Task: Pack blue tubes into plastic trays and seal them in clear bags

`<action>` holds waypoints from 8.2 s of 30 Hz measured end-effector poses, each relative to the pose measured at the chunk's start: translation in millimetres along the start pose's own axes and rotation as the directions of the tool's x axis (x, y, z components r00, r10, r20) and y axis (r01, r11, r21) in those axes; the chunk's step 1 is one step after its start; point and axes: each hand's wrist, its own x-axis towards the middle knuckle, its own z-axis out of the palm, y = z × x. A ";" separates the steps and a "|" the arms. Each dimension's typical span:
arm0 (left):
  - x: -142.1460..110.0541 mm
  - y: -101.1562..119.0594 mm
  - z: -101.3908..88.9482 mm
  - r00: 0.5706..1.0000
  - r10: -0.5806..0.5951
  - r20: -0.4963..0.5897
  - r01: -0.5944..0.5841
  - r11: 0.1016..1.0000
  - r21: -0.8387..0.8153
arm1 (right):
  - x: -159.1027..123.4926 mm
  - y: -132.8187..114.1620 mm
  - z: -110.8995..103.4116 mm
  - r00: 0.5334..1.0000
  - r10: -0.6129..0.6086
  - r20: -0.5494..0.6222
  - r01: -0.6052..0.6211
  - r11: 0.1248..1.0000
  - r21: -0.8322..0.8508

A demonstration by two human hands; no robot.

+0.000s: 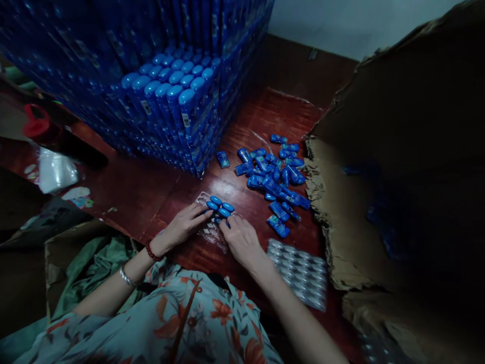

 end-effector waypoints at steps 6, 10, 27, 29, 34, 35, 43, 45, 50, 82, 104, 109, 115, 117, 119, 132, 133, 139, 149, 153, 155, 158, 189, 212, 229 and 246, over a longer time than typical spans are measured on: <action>4.0 1.4 -9.3 0.991 0.019 0.129 -0.020 1.000 0.010 | 21.6 -17.1 -21.7 0.988 0.035 0.147 -0.025 0.997 -0.069; -3.8 8.9 -11.6 0.982 0.026 0.185 -0.026 1.000 -0.004 | 26.9 -24.8 -21.4 0.985 -0.031 0.171 0.046 0.996 -0.081; -1.1 11.1 7.0 0.969 -0.172 -0.179 0.177 0.984 0.009 | -60.7 56.5 7.6 0.785 0.612 -0.096 -0.617 0.785 -0.052; 35.2 4.1 2.9 0.971 -0.157 -0.181 0.153 0.988 -0.035 | -73.3 80.0 11.7 0.730 0.680 0.066 -0.670 0.732 -0.123; 150.3 -27.5 14.1 0.958 -0.249 0.144 0.222 0.958 0.180 | -50.6 88.3 25.1 0.723 0.649 0.237 -0.675 0.736 0.047; 169.1 -33.3 19.8 0.948 -0.264 0.177 0.226 0.952 0.207 | -42.4 83.5 28.0 0.740 0.637 0.218 -0.664 0.743 0.083; 207.7 -51.5 46.8 0.906 -0.198 0.375 0.144 0.975 0.167 | -44.7 51.6 27.9 0.832 0.549 -0.075 -0.457 0.756 0.469; 194.7 -48.9 39.1 0.913 -0.178 0.366 0.137 0.981 0.136 | -52.8 40.9 19.7 0.833 0.541 -0.119 -0.375 0.710 0.596; 137.8 -23.1 -5.7 0.982 -0.183 0.053 0.190 0.960 -0.207 | -41.8 8.7 14.4 0.920 0.348 -0.182 -0.139 0.722 0.677; -45.1 12.2 26.1 0.967 -0.160 -0.200 0.127 0.977 -0.169 | -12.5 -10.4 31.5 0.916 0.061 -0.397 -0.030 0.996 0.084; -8.1 15.3 -4.5 0.966 -0.002 0.257 -0.028 0.993 0.112 | -3.1 10.9 12.6 0.917 -0.059 -0.394 0.153 0.965 0.211; -4.8 15.6 -10.4 0.952 -0.035 0.304 0.035 0.999 0.006 | 18.0 53.3 11.9 0.887 0.148 -0.438 0.035 0.923 0.383; -17.6 13.9 -2.7 0.982 -0.010 0.187 -0.001 0.998 0.058 | 52.1 114.7 3.7 0.911 0.312 -0.270 -0.287 0.949 0.128; -19.3 14.6 -4.0 0.994 0.050 0.094 -0.064 0.986 0.154 | 59.7 123.2 2.6 0.941 0.323 -0.097 -0.328 0.944 -0.037; -14.0 14.0 -10.3 0.995 0.099 -0.018 -0.094 0.976 0.196 | 64.1 123.2 4.9 0.948 0.315 0.038 -0.308 0.944 -0.121; 178.7 -53.5 32.3 0.843 -0.519 0.141 0.461 0.832 0.307 | -5.8 82.9 24.6 0.970 0.237 0.051 -0.240 0.969 0.064; 184.6 -54.9 38.0 0.824 -0.547 0.149 0.484 0.815 0.319 | -13.7 82.5 23.3 0.963 0.268 0.014 -0.267 0.954 0.136; 179.7 -50.4 49.6 0.844 -0.463 0.271 0.394 0.878 0.274 | -41.5 53.7 6.7 0.773 0.618 -0.145 -0.395 0.647 0.653; 140.5 -51.6 18.9 0.882 -0.394 0.259 0.392 0.918 0.063 | -32.5 -18.6 27.9 0.884 0.340 -0.320 -0.017 0.709 0.705; 113.0 -26.6 -10.7 0.922 -0.374 0.104 0.378 0.926 -0.017 | -36.2 -16.7 46.0 0.905 0.166 -0.392 0.007 0.915 0.404; 88.9 -7.7 -29.8 0.939 -0.341 -0.054 0.333 0.936 -0.111 | -37.6 -16.7 46.1 0.920 0.152 -0.361 -0.057 0.964 0.259; 40.8 19.7 -54.8 0.872 -0.372 -0.319 0.318 0.925 -0.210 | -35.2 -22.7 38.2 0.946 0.136 -0.294 -0.115 0.990 0.088; -11.7 44.0 -9.7 0.897 -0.025 0.441 -0.079 0.973 0.216 | -22.9 30.5 34.0 0.894 0.257 -0.368 -0.199 0.962 0.189; 123.0 88.0 38.1 0.886 -0.002 0.464 -0.080 0.984 0.156 | -99.7 64.2 15.8 0.120 0.993 0.012 -0.318 0.027 0.948; 47.5 117.2 1.0 0.880 -0.165 0.445 0.228 0.970 -0.090 | -90.2 47.2 20.3 0.363 0.925 0.117 -0.067 -0.099 0.993; -69.0 36.0 20.4 0.974 -0.126 -0.189 0.109 0.989 -0.095 | -38.7 -19.1 32.5 0.955 -0.016 -0.296 0.105 0.951 0.289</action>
